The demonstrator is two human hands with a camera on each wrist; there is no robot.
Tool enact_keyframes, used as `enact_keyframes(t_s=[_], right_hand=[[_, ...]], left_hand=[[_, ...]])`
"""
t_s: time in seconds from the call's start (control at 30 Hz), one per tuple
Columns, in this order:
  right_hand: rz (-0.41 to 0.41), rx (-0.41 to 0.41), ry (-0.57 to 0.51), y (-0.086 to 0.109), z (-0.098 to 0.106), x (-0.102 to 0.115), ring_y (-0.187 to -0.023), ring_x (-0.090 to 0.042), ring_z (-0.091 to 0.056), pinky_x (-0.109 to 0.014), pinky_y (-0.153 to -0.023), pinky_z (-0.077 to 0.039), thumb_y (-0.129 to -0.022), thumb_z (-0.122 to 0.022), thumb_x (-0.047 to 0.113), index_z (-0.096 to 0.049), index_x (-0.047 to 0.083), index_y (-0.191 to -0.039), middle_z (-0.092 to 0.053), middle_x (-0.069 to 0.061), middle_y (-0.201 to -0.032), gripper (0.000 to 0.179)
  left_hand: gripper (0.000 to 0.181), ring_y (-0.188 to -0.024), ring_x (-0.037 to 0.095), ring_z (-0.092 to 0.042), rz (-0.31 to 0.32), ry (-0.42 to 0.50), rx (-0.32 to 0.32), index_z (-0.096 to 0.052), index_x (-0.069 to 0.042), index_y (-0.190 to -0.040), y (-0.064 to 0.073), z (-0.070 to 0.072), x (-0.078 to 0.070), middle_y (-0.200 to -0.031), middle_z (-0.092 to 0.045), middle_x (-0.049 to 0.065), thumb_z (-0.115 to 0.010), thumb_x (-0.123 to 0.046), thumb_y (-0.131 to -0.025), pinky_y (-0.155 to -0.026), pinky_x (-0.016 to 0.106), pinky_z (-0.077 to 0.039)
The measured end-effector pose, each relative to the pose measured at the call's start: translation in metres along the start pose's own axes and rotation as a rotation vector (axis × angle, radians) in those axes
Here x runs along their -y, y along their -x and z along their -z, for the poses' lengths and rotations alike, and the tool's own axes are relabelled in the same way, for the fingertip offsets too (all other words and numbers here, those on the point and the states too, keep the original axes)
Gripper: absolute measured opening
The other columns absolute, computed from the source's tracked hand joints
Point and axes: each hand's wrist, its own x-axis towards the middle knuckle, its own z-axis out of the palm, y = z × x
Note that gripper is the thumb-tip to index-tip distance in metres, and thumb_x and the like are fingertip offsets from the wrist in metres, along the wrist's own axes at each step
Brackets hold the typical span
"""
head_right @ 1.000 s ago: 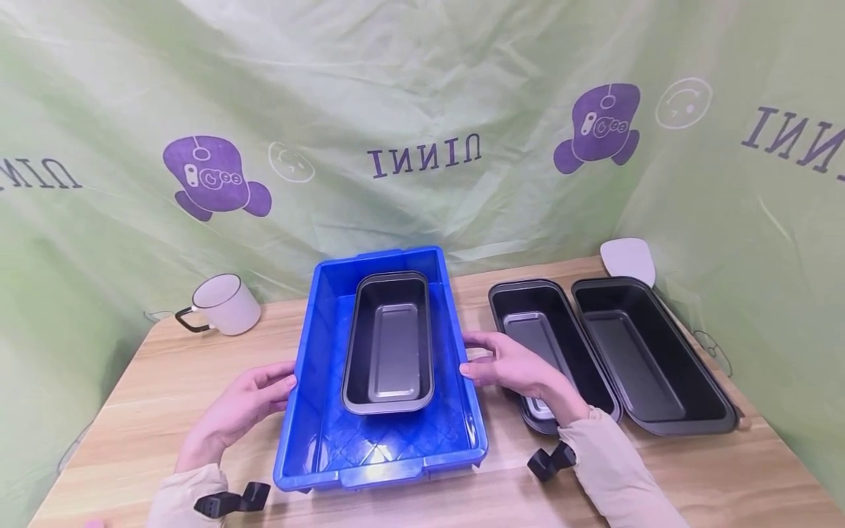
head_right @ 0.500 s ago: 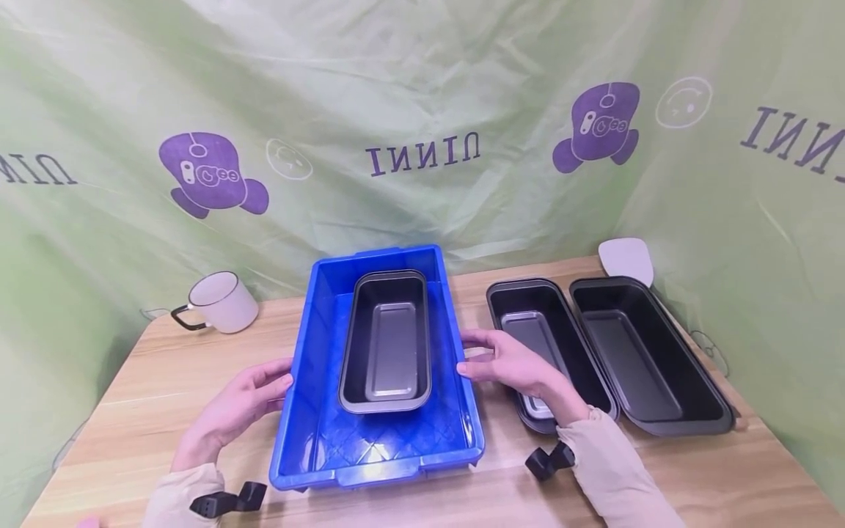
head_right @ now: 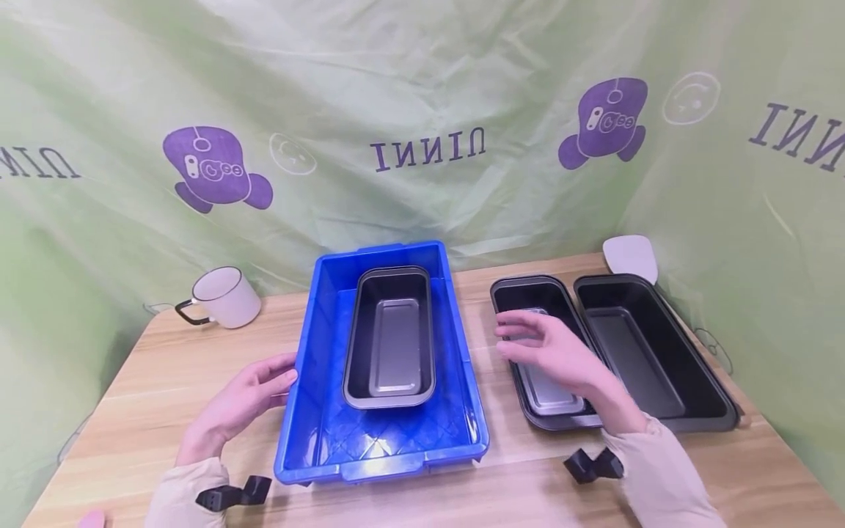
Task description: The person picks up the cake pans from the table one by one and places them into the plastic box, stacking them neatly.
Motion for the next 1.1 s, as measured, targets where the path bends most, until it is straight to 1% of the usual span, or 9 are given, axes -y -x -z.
enact_keyframes(t_s=[0.13,0.2,0.3,0.47,0.53,0.7,0.8,0.97,1.1], right_hand=[[0.028,-0.066,0.017,0.016,0.018,-0.003,-0.1,-0.007,-0.064,-0.025,-0.08,-0.055,-0.092,-0.06,0.001,-0.049,0.001,-0.132,-0.067,0.004,-0.113,0.041],[0.037,-0.081,0.023,0.024,0.03,-0.007,-0.1,-0.008,-0.065,-0.023,-0.08,-0.055,-0.093,-0.058,0.0,-0.053,0.009,-0.128,-0.067,0.01,-0.111,0.036],[0.045,-0.097,0.029,0.038,0.049,-0.014,-0.1,-0.009,-0.065,-0.023,-0.081,-0.055,-0.095,-0.054,-0.002,-0.055,0.013,-0.125,-0.067,0.008,-0.111,0.034],[0.0,-0.128,0.036,0.064,0.077,-0.031,-0.097,-0.009,-0.066,-0.024,-0.079,-0.055,-0.097,-0.05,-0.004,-0.056,0.017,-0.123,-0.067,0.008,-0.112,0.034],[-0.017,-0.138,0.02,0.074,0.087,-0.039,-0.096,-0.009,-0.067,-0.023,-0.079,-0.055,-0.097,-0.048,-0.005,-0.057,0.023,-0.121,-0.067,0.01,-0.112,0.038],[0.014,-0.169,-0.091,0.103,0.111,-0.057,-0.095,-0.007,-0.067,-0.019,-0.077,-0.054,-0.096,-0.041,-0.012,-0.062,0.025,-0.12,-0.067,0.011,-0.112,0.049],[0.02,-0.211,-0.181,0.121,0.123,-0.066,-0.092,-0.006,-0.067,-0.017,-0.075,-0.054,-0.097,-0.039,-0.013,-0.065,0.024,-0.118,-0.069,0.01,-0.11,0.051],[0.009,-0.303,-0.27,0.147,0.141,-0.088,-0.086,-0.008,-0.069,-0.016,-0.072,-0.054,-0.096,-0.039,-0.014,-0.068,0.023,-0.113,-0.071,0.008,-0.104,0.05],[-0.028,-0.391,-0.235,0.164,0.164,-0.119,-0.081,-0.009,-0.069,-0.016,-0.068,-0.054,-0.096,-0.044,-0.011,-0.069,0.027,-0.109,-0.073,0.007,-0.097,0.047]], left_hand=[[0.057,-0.103,0.008,-0.06,-0.008,-0.004,0.01,-0.024,0.018,-0.141,0.0,0.001,0.0,-0.136,-0.041,0.036,-0.05,-0.011,-0.099,-0.089,0.029,-0.052],[0.057,-0.103,0.007,-0.06,-0.008,-0.006,0.011,-0.024,0.018,-0.141,0.0,0.001,0.0,-0.136,-0.041,0.037,-0.05,-0.011,-0.099,-0.089,0.029,-0.052],[0.058,-0.103,0.007,-0.06,-0.01,-0.006,0.018,-0.023,0.018,-0.141,0.0,0.002,0.0,-0.136,-0.04,0.037,-0.05,-0.012,-0.099,-0.09,0.03,-0.052],[0.058,-0.103,0.008,-0.061,-0.002,-0.008,0.017,-0.024,0.018,-0.142,-0.001,0.001,-0.002,-0.137,-0.041,0.036,-0.05,-0.012,-0.099,-0.089,0.029,-0.052],[0.057,-0.103,0.008,-0.061,0.006,-0.011,0.01,-0.025,0.017,-0.142,-0.001,0.001,-0.002,-0.137,-0.041,0.036,-0.05,-0.012,-0.099,-0.089,0.029,-0.052],[0.057,-0.104,0.01,-0.061,0.017,-0.016,-0.001,-0.026,0.017,-0.142,-0.002,0.0,-0.003,-0.138,-0.04,0.034,-0.051,-0.011,-0.099,-0.089,0.029,-0.052],[0.057,-0.103,0.01,-0.061,0.012,-0.013,0.007,-0.026,0.017,-0.141,-0.002,0.0,-0.003,-0.137,-0.041,0.035,-0.051,-0.011,-0.099,-0.089,0.029,-0.052],[0.057,-0.105,0.012,-0.061,0.015,-0.012,0.004,-0.027,0.017,-0.141,-0.002,0.0,-0.002,-0.138,-0.041,0.034,-0.052,-0.012,-0.099,-0.089,0.029,-0.052],[0.058,-0.104,0.012,-0.061,0.023,-0.009,-0.004,-0.027,0.016,-0.142,-0.002,0.0,-0.001,-0.138,-0.041,0.034,-0.052,-0.012,-0.098,-0.089,0.029,-0.052]])
